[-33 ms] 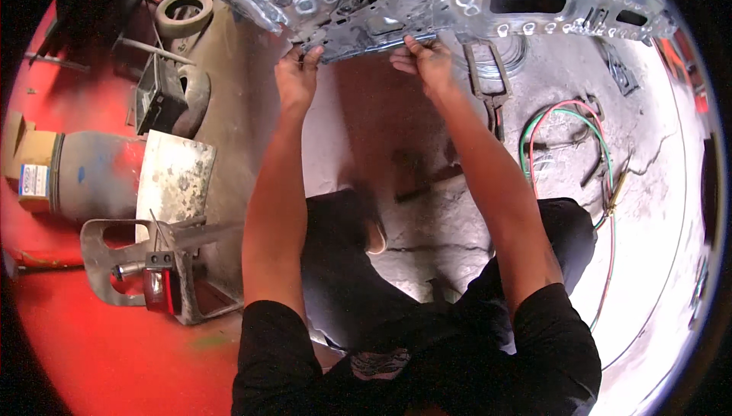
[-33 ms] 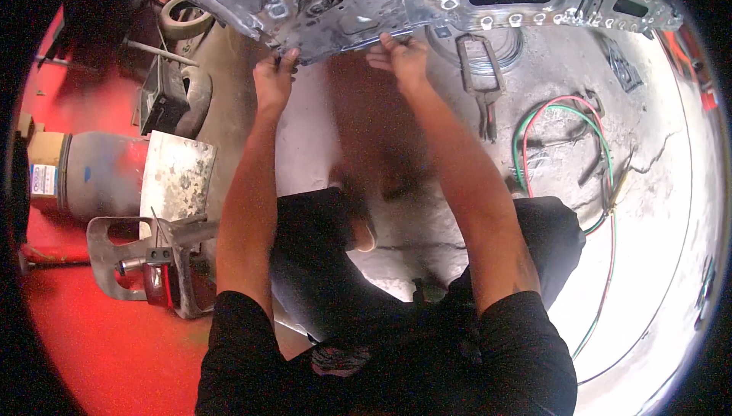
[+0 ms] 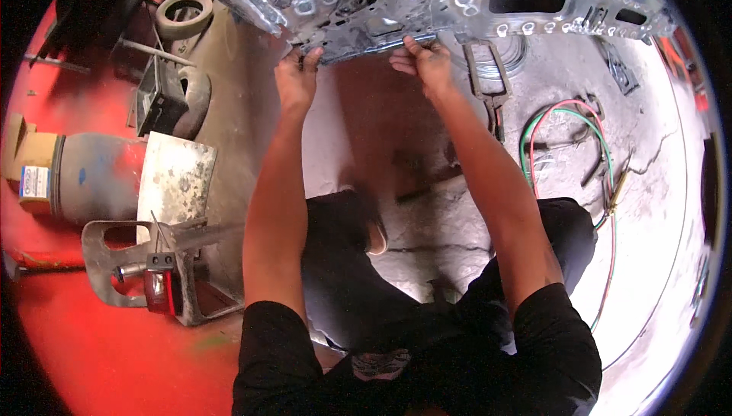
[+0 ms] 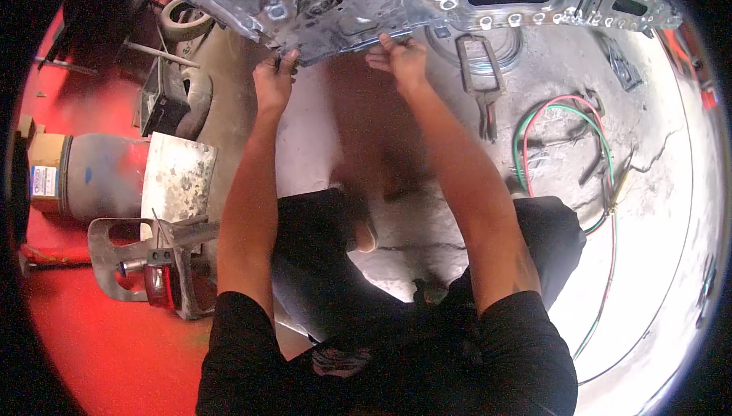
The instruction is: The person aligns a metal plate against the interior of a car door frame and uses a screwdriver and a hammer to secure it.
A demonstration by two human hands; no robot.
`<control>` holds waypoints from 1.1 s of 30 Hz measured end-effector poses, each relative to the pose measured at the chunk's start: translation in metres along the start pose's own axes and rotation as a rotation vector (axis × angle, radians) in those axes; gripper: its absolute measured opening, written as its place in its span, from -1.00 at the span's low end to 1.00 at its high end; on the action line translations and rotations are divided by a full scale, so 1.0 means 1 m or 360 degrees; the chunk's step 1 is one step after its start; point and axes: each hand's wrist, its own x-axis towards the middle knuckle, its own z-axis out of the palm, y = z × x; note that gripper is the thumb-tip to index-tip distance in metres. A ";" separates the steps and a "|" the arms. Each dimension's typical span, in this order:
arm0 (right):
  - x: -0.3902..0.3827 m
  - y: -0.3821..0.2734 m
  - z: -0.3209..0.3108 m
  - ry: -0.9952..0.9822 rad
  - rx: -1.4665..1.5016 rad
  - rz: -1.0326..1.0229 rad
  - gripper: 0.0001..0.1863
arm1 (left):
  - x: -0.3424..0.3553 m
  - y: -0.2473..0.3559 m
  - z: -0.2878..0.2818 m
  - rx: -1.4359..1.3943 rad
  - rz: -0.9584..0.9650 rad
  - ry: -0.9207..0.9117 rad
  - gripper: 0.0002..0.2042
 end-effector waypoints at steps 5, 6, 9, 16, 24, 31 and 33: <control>-0.001 0.001 0.002 0.0013 0.0007 -0.0021 -0.70 | -0.005 0.012 0.000 -0.0142 0.0021 0.0004 -0.65; -0.001 0.001 0.002 0.0036 -0.0002 -0.0025 -0.70 | -0.006 0.014 0.000 -0.0205 -0.0035 -0.0025 -0.66; 0.000 0.001 0.002 0.0045 -0.0008 0.0009 -0.70 | -0.007 0.016 0.001 -0.0364 -0.0056 -0.0057 -0.68; 0.001 0.002 0.003 0.0041 0.0010 0.0013 -0.71 | -0.007 0.014 0.002 -0.0194 0.0014 -0.0032 -0.68; 0.002 0.008 0.003 0.0031 0.0020 -0.0083 -0.74 | -0.005 0.013 0.003 -0.0138 0.0002 -0.0065 -0.64; 0.007 0.016 0.002 0.0105 -0.0063 -0.0038 -0.71 | -0.006 0.022 0.001 0.0068 0.0083 0.0014 -0.63; 0.010 0.020 -0.002 0.0087 -0.0038 -0.0039 -0.71 | -0.007 0.023 0.002 -0.0012 0.0126 0.0027 -0.63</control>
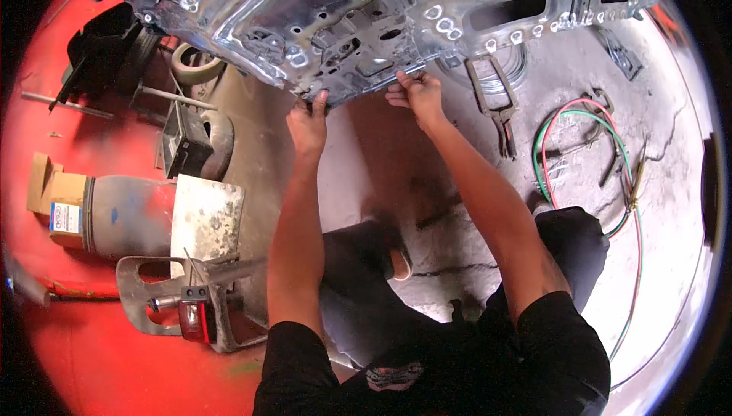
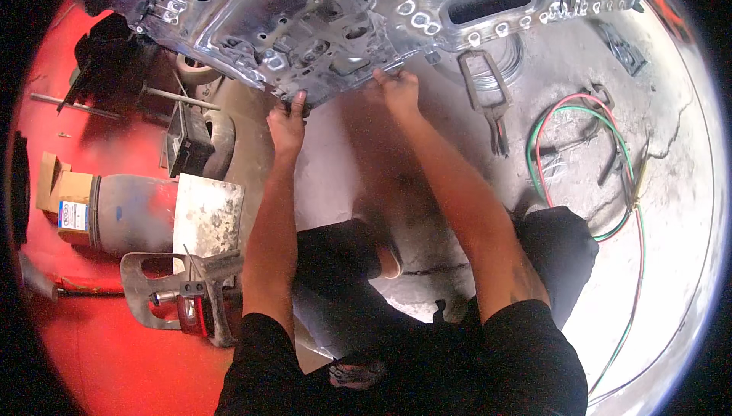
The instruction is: The person aligns a metal plate against the interior of a car door frame and uses a screwdriver and a hammer to secure it.
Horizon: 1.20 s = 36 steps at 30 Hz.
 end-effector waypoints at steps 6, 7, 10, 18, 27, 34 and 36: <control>0.011 0.012 -0.008 -0.0037 -0.0193 -0.0123 -0.70 | 0.000 -0.003 0.005 -0.0041 0.0071 0.0069 -0.56; 0.011 0.012 -0.008 0.0018 -0.0283 -0.0109 -0.70 | 0.001 -0.003 0.006 -0.0044 0.0030 0.0058 -0.56; 0.009 0.012 -0.008 -0.0067 -0.0037 -0.0086 -0.70 | 0.000 -0.006 0.008 -0.0042 -0.0091 0.0022 -0.58; 0.000 0.007 -0.003 -0.0107 0.0048 -0.0091 -0.72 | 0.000 -0.012 0.007 -0.0060 -0.0151 0.0041 -0.56; -0.001 0.005 0.000 -0.0057 -0.0023 -0.0114 -0.70 | 0.002 -0.026 0.008 0.0151 0.0077 0.0174 -0.55; -0.013 -0.004 0.007 -0.0097 0.0052 0.0028 -0.70 | -0.005 -0.015 0.001 0.0037 0.0136 0.0190 -0.57; -0.018 0.001 0.010 -0.0123 0.0092 0.0032 -0.70 | -0.008 -0.015 -0.005 0.0004 -0.0032 0.0127 -0.57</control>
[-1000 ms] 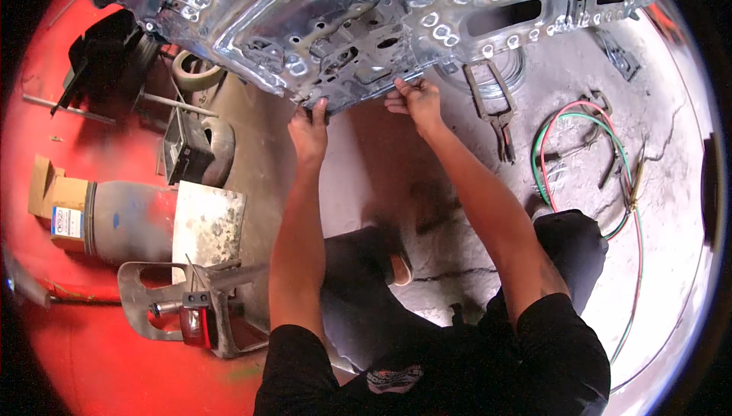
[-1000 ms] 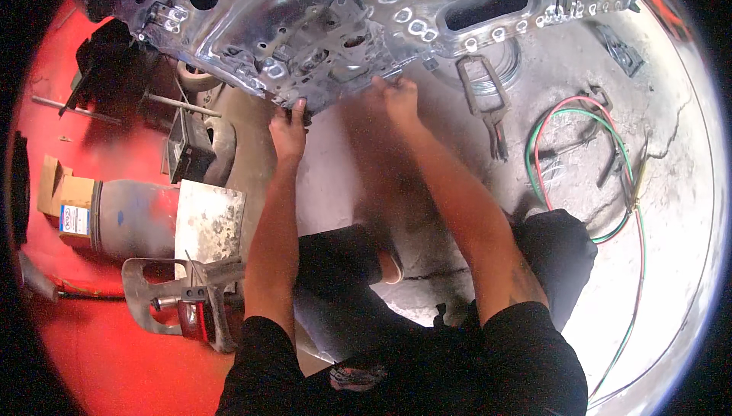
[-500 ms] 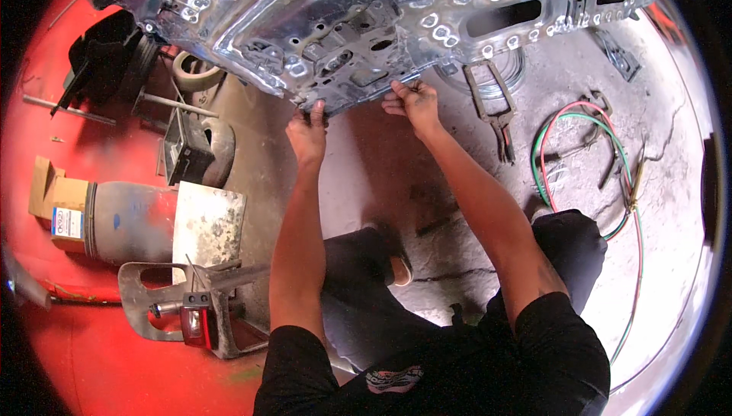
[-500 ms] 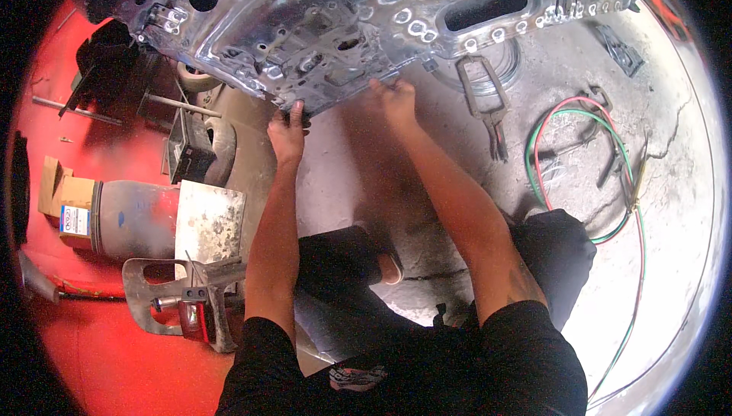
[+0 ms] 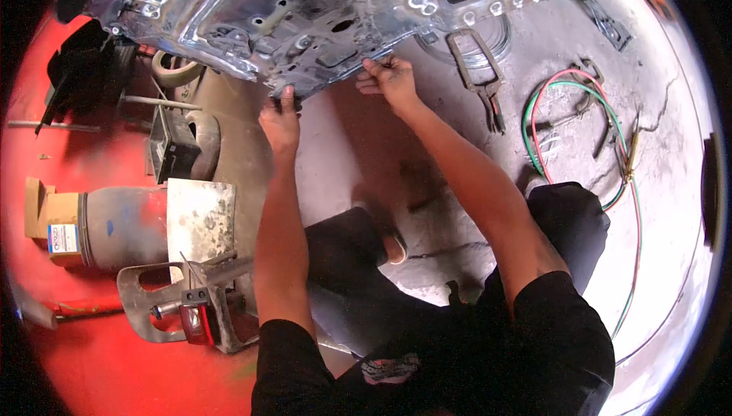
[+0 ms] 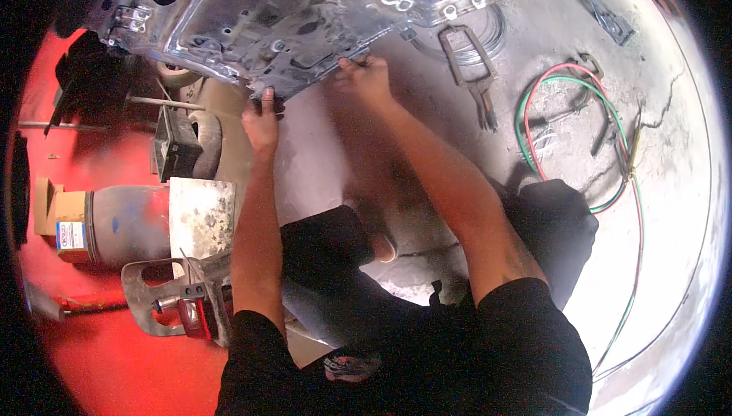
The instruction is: The person aligns a metal plate against the interior of a car door frame and uses a screwdriver and a hammer to secure it.
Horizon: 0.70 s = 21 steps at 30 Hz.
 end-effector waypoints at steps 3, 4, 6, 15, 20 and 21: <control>-0.003 0.017 0.003 -0.0070 -0.0045 -0.0072 -0.70 | -0.001 -0.003 -0.010 -0.0265 -0.0276 -0.0063 -0.59; -0.002 0.023 0.005 -0.0110 -0.0130 -0.0122 -0.70 | -0.003 -0.004 -0.014 -0.0276 -0.0284 -0.0048 -0.60; 0.000 0.034 0.008 -0.0101 -0.0198 -0.0055 -0.72 | -0.008 -0.007 -0.021 -0.0201 -0.0327 0.0009 -0.59; -0.018 0.041 0.017 -0.0242 0.0104 0.0040 -0.73 | -0.014 -0.018 -0.035 0.0017 -0.0216 0.0010 -0.55; -0.011 0.048 0.019 -0.0248 -0.0283 -0.0243 -0.72 | -0.013 -0.030 -0.037 -0.0213 -0.0300 -0.0017 -0.53; -0.009 0.050 0.018 -0.0177 -0.0339 -0.0172 -0.72 | -0.012 -0.032 -0.037 -0.0219 -0.0278 -0.0014 -0.53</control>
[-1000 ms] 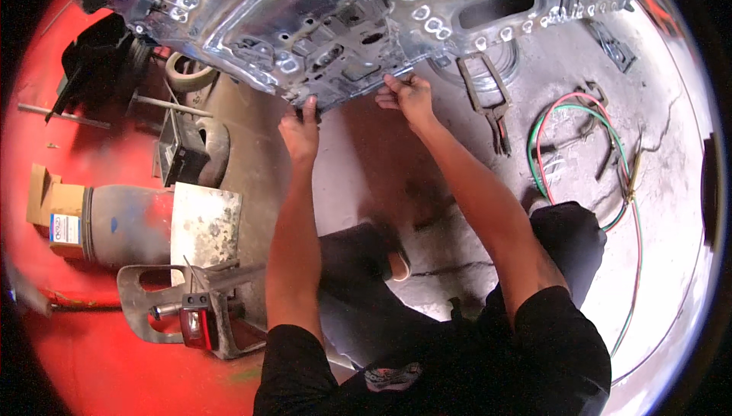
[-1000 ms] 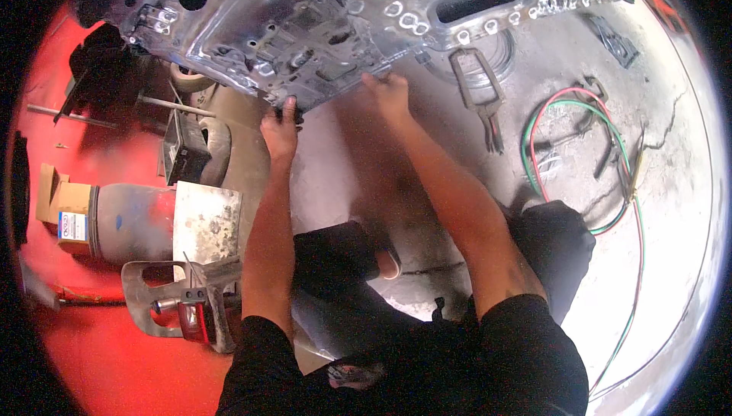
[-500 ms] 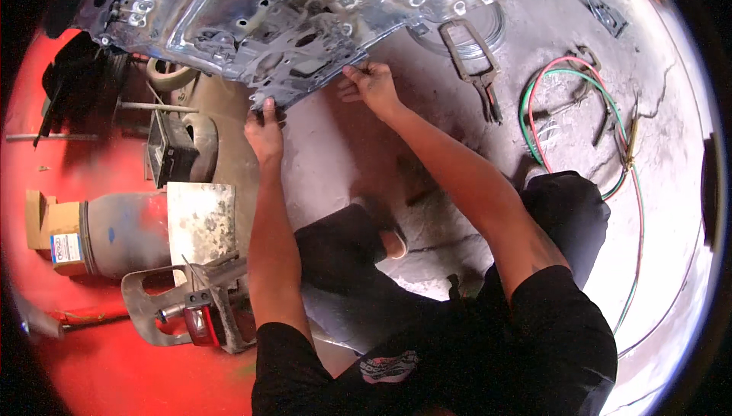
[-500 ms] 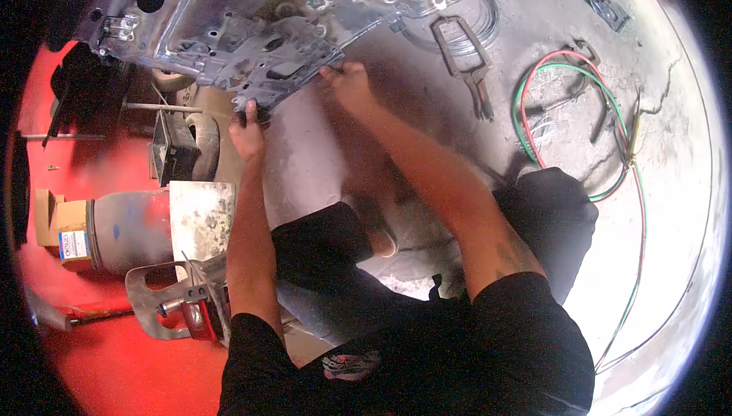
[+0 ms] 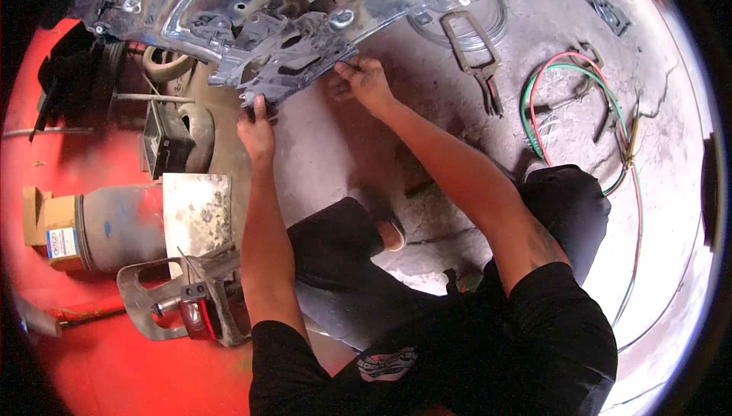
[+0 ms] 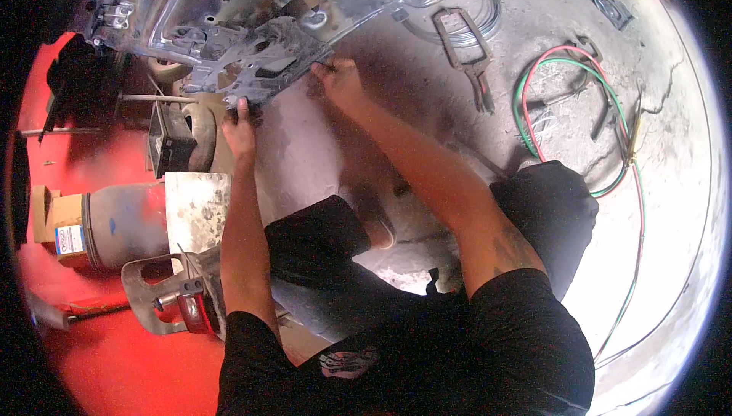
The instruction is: The person aligns a metal plate against the interior of a car door frame and uses a screwdriver and a hammer to secure it.
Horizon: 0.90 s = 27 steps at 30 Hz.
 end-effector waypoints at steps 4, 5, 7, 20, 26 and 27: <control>0.002 0.002 -0.006 -0.0094 0.0208 0.0021 -0.69 | 0.002 -0.002 0.001 -0.0183 -0.0088 -0.0046 -0.52; 0.004 0.000 -0.006 -0.0087 0.0135 -0.0046 -0.68 | 0.002 -0.001 0.002 -0.0108 -0.0058 -0.0016 -0.53; 0.004 -0.006 -0.009 -0.0078 0.0147 -0.0025 -0.67 | 0.001 0.002 0.003 -0.0064 -0.0059 -0.0019 -0.54; -0.025 -0.027 0.002 -0.0250 0.0319 0.0315 -0.67 | 0.004 -0.018 -0.015 -0.0289 -0.0188 -0.0069 -0.55; -0.040 -0.012 0.016 -0.0334 0.0291 0.0403 -0.64 | 0.000 -0.048 -0.041 -0.0489 -0.0359 -0.0190 -0.54; -0.042 -0.010 0.017 -0.0338 0.0252 0.0418 -0.63 | -0.002 -0.049 -0.043 -0.0501 -0.0376 -0.0192 -0.54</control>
